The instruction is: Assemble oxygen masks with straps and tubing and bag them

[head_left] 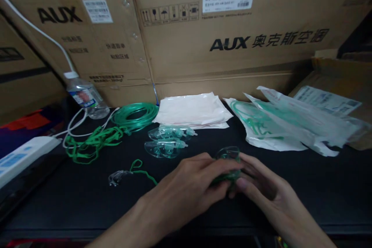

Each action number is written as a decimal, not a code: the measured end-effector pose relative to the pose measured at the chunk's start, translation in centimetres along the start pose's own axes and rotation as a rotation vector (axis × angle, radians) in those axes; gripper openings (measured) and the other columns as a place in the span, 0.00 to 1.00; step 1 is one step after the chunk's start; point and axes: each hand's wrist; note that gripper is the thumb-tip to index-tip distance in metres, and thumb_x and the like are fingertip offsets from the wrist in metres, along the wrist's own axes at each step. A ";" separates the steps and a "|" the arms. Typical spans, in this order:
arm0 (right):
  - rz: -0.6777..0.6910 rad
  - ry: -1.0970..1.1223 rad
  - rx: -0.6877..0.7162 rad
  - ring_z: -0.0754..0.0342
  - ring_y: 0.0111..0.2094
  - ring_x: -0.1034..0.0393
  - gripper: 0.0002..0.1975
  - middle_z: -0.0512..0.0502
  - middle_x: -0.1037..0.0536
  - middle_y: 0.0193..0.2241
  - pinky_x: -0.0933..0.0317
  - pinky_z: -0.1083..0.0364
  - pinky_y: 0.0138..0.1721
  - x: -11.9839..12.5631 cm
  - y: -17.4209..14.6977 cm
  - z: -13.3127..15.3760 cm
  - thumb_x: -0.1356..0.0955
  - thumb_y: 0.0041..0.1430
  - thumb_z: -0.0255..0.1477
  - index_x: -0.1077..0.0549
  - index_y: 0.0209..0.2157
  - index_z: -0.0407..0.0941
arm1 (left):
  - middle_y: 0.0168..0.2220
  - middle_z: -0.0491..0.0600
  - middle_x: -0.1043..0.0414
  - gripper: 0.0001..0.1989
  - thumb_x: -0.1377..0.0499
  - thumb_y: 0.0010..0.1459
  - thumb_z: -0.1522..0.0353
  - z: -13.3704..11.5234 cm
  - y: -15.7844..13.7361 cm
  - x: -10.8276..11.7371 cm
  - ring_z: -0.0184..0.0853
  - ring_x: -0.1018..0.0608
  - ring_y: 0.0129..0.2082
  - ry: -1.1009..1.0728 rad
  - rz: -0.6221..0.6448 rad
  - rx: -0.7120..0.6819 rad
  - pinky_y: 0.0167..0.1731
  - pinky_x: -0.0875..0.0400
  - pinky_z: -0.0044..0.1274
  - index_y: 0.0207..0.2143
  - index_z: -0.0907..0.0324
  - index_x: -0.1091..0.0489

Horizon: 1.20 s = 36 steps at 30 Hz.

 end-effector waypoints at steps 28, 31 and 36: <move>0.068 0.073 -0.017 0.56 0.35 0.26 0.15 0.48 0.18 0.46 0.31 0.57 0.40 0.2 1.3 -0.3 0.26 0.63 0.41 0.24 0.49 0.52 | 0.40 0.48 0.22 0.14 0.48 0.70 0.70 10.2 -10.4 10.1 0.33 0.19 0.41 0.308 0.125 0.233 0.42 0.23 0.22 0.38 0.55 0.22; 0.065 0.085 -0.017 0.55 0.39 0.24 0.15 0.48 0.18 0.47 0.31 0.58 0.42 0.1 1.2 -0.2 0.26 0.62 0.40 0.23 0.49 0.52 | 0.36 0.47 0.20 0.12 0.46 0.70 0.66 8.8 -9.5 10.4 0.34 0.17 0.36 0.361 0.051 0.165 0.39 0.22 0.22 0.38 0.53 0.23; 0.080 0.150 -0.004 0.52 0.50 0.24 0.16 0.48 0.18 0.49 0.31 0.57 0.50 0.1 1.0 0.0 0.25 0.62 0.38 0.22 0.51 0.53 | 0.38 0.42 0.17 0.10 0.41 0.67 0.60 5.3 -7.7 11.3 0.34 0.16 0.32 0.573 -0.229 0.133 0.34 0.22 0.21 0.45 0.50 0.22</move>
Point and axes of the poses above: each hand's wrist, its own y-axis towards the middle knuckle, its own x-axis out of the back of the hand, z = x × y
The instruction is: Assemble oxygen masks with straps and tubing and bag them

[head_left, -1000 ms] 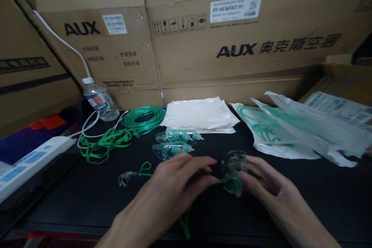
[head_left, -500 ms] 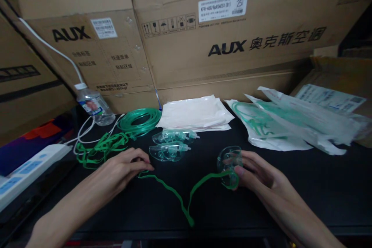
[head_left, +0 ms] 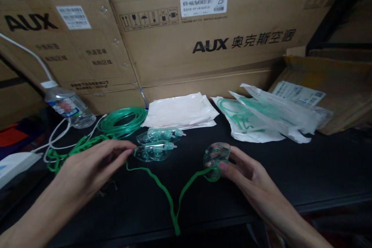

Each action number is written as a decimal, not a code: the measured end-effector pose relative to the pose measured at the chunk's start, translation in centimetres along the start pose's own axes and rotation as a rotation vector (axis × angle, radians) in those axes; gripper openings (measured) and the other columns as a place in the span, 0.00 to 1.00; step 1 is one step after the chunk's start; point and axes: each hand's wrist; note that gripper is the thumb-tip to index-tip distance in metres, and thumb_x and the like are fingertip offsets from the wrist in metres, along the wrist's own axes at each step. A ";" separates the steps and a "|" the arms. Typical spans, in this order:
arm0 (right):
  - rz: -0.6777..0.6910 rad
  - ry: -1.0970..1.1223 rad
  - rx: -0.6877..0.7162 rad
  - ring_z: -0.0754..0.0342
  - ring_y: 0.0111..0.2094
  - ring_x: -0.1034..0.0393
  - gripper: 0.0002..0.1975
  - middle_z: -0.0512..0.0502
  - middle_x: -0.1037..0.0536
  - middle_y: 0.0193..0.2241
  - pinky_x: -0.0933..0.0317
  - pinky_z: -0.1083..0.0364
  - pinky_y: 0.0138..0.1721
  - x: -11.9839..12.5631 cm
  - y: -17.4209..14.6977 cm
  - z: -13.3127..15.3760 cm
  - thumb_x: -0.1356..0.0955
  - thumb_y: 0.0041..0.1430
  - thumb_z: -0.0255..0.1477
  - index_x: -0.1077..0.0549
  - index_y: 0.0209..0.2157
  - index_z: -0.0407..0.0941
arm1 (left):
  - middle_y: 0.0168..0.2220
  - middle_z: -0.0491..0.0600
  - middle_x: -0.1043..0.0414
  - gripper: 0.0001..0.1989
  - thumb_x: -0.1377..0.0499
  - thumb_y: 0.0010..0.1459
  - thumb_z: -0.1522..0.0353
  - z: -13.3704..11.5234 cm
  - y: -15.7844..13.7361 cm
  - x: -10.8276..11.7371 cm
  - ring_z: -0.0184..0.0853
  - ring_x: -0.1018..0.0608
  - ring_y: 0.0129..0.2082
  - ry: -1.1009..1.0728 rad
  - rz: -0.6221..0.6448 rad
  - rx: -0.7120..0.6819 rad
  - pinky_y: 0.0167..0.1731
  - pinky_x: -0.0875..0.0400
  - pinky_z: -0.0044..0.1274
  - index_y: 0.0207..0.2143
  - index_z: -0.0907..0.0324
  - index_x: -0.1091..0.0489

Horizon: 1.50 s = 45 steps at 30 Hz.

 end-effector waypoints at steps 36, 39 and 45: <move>0.022 -0.215 0.302 0.56 0.53 0.23 0.19 0.54 0.19 0.51 0.31 0.57 0.57 -0.6 -1.5 -0.8 0.25 0.59 0.21 0.23 0.48 0.57 | 0.38 0.46 0.17 0.10 0.41 0.68 0.71 -12.1 3.8 -7.7 0.30 0.16 0.34 -0.422 -0.103 -0.043 0.38 0.20 0.17 0.42 0.57 0.19; 0.023 -0.242 0.307 0.54 0.52 0.22 0.18 0.51 0.18 0.50 0.30 0.56 0.56 -0.6 -1.6 -1.1 0.25 0.59 0.21 0.23 0.48 0.55 | 0.36 0.45 0.16 0.10 0.39 0.67 0.70 -12.0 3.6 -7.8 0.31 0.16 0.32 -0.547 -0.037 0.017 0.34 0.19 0.18 0.44 0.53 0.17; 0.077 -0.275 0.261 0.50 0.59 0.26 0.28 0.47 0.25 0.62 0.34 0.49 0.62 -0.3 -2.2 -1.3 0.27 0.57 0.16 0.30 0.54 0.56 | 0.30 0.42 0.16 0.15 0.37 0.61 0.72 -11.2 3.6 -8.6 0.32 0.17 0.28 -0.927 0.157 0.294 0.30 0.20 0.20 0.46 0.45 0.18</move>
Point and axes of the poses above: each hand's wrist, its own y-axis towards the middle knuckle, its own x-axis out of the back of the hand, z = x × y
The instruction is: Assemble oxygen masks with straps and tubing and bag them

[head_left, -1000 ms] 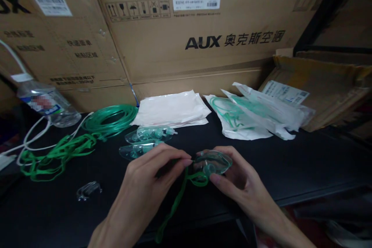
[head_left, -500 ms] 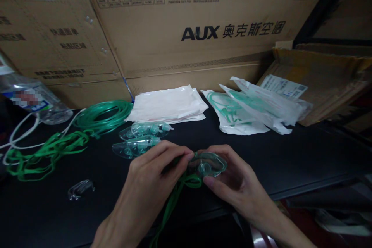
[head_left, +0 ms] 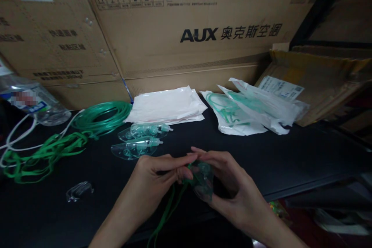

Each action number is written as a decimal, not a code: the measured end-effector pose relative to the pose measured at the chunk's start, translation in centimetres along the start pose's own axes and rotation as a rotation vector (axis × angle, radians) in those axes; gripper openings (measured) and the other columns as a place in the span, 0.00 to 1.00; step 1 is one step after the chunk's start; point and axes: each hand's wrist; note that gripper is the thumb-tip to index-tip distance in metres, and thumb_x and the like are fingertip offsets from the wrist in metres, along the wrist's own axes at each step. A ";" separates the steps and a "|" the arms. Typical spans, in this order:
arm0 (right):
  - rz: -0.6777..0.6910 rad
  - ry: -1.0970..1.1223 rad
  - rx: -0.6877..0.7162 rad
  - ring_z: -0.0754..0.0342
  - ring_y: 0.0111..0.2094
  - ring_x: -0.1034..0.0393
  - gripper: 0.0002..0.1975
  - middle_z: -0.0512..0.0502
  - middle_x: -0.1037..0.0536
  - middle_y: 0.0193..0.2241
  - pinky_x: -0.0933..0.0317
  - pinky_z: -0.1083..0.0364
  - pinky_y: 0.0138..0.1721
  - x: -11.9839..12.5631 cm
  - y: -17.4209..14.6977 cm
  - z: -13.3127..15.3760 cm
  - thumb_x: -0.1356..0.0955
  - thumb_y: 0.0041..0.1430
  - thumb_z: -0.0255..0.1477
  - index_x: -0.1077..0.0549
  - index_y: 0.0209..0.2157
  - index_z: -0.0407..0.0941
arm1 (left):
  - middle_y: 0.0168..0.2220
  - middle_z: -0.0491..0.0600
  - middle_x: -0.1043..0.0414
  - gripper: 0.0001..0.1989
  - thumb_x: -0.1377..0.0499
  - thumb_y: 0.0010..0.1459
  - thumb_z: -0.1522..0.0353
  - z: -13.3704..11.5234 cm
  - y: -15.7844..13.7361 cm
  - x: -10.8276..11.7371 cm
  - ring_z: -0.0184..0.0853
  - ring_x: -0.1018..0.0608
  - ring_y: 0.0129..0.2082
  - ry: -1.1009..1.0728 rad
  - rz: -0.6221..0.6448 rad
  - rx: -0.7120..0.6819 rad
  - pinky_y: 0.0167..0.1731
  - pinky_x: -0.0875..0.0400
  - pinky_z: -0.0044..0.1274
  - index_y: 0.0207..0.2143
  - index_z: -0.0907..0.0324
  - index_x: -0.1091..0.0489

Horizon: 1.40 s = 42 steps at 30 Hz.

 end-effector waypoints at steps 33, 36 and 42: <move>-0.190 -0.077 0.031 0.47 0.49 0.20 0.03 0.47 0.15 0.48 0.29 0.49 0.54 -0.5 1.4 0.7 0.26 0.62 0.30 0.16 0.34 0.52 | 0.36 0.43 0.23 0.12 0.36 0.56 0.71 -0.2 -0.9 -2.1 0.36 0.24 0.37 0.329 -0.026 -0.059 0.38 0.28 0.27 0.43 0.50 0.25; -0.171 -0.143 0.083 0.48 0.51 0.21 0.06 0.47 0.16 0.49 0.29 0.51 0.53 -0.7 1.1 0.4 0.29 0.66 0.27 0.18 0.37 0.52 | 0.36 0.43 0.23 0.10 0.37 0.56 0.72 -0.5 -0.8 -2.4 0.37 0.24 0.38 0.349 -0.012 -0.070 0.40 0.28 0.29 0.41 0.51 0.26; -0.164 -0.264 0.126 0.48 0.55 0.24 0.08 0.47 0.19 0.54 0.32 0.49 0.57 -0.5 0.7 0.1 0.32 0.68 0.24 0.24 0.38 0.51 | 0.37 0.44 0.24 0.10 0.39 0.56 0.73 -0.2 -1.2 -2.1 0.39 0.24 0.40 0.359 -0.030 -0.047 0.42 0.28 0.31 0.40 0.51 0.26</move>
Point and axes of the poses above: each hand's wrist, its own y-axis towards the middle knuckle, its own x-axis out of the back of the hand, z = x × y
